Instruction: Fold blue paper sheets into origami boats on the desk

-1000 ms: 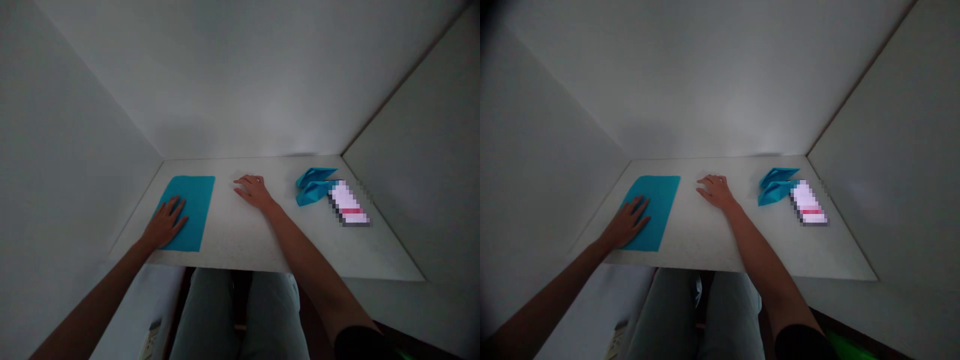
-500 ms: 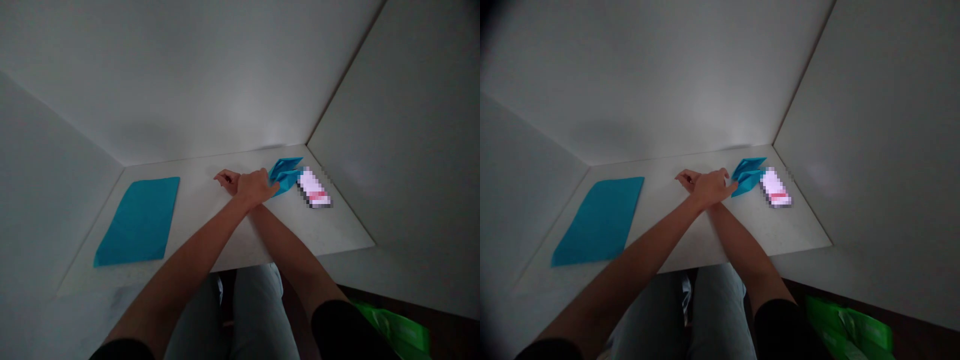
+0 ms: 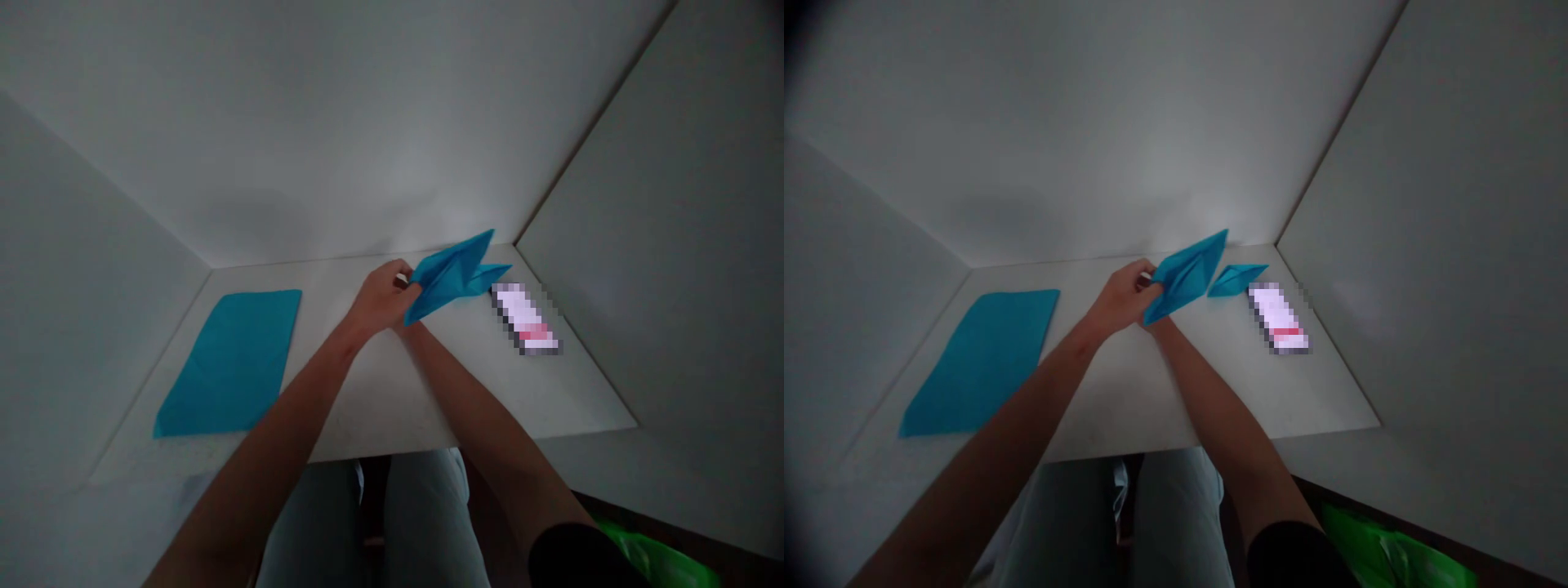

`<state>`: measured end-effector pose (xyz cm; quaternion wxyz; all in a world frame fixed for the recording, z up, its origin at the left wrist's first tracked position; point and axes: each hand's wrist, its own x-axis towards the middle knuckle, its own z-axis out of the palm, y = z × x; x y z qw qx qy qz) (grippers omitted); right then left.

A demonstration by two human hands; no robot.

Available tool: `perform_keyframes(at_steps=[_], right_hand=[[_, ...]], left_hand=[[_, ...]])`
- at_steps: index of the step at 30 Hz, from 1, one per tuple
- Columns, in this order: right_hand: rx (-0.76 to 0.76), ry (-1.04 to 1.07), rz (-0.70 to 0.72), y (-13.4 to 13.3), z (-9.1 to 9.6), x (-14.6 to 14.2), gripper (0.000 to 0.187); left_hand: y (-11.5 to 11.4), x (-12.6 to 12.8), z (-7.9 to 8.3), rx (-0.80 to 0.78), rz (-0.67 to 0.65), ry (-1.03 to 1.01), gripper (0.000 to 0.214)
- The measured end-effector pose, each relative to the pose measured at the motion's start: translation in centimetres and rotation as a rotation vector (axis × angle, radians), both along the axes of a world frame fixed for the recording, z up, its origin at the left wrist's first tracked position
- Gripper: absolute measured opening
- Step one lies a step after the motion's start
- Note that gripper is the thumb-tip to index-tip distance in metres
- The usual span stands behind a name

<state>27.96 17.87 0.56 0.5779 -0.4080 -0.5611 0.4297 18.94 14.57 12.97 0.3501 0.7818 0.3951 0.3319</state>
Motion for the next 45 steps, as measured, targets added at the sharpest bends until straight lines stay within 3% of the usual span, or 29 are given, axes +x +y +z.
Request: perform_keyframes(at_steps=[3, 6, 9, 12, 17, 21, 24, 28, 30, 32, 36, 40, 45], right_hand=[[0.021, 0.010, -0.054, 0.0, 0.2, 0.5, 0.040], [-0.007, 0.015, -0.127, -0.4, 0.5, 0.8, 0.055], [-0.043, 0.003, -0.182, -0.8, 0.9, 0.9, 0.059], [0.014, -0.059, -0.123, -1.1, 1.1, 1.1, 0.064], [0.154, -0.111, -0.003, -1.1, 0.8, 2.0, 0.096], [0.207, -0.122, 0.012, -1.0, 0.4, 2.4, 0.106], [0.174, -0.104, -0.030, -0.9, 0.4, 2.1, 0.095], [0.044, -0.021, -0.110, -0.9, 0.5, 1.5, 0.055], [-0.015, -0.020, -0.138, -0.9, 0.6, 1.4, 0.045], [-0.072, -0.054, -0.134, -1.0, 0.6, 1.4, 0.042], [-0.131, -0.059, -0.013, -1.2, 0.7, 1.1, 0.040], [-0.132, 0.028, 0.103, -1.3, 0.9, 0.7, 0.049], [-0.070, -0.091, 0.171, -1.6, 1.2, 0.7, 0.047]], left_hand=[[2.4, -6.1, -1.4, -0.032, 0.075, -0.258, 0.006], [3.9, -9.7, -4.2, -0.104, 0.198, -0.418, 0.014], [4.3, -10.3, -6.8, -0.202, 0.411, -0.469, 0.013], [3.7, -9.3, -8.4, -0.304, 0.522, -0.490, 0.011], [2.9, -7.9, -9.1, -0.423, 0.489, -0.493, 0.014], [3.3, -7.9, -9.4, -0.479, 0.481, -0.482, 0.013], [3.8, -8.4, -9.5, -0.478, 0.448, -0.493, 0.013], [3.8, -9.2, -9.4, -0.565, 0.200, -0.430, 0.018], [3.6, -9.4, -9.3, -0.518, 0.140, -0.393, 0.020], [3.3, -9.4, -9.2, -0.367, 0.176, -0.397, 0.021], [3.2, -9.4, -9.1, -0.131, 0.216, -0.430, 0.043], [3.3, -9.8, -9.1, 0.107, 0.184, -0.343, 0.020], [3.3, -10.1, -8.8, 0.099, 0.195, -0.227, 0.018]])
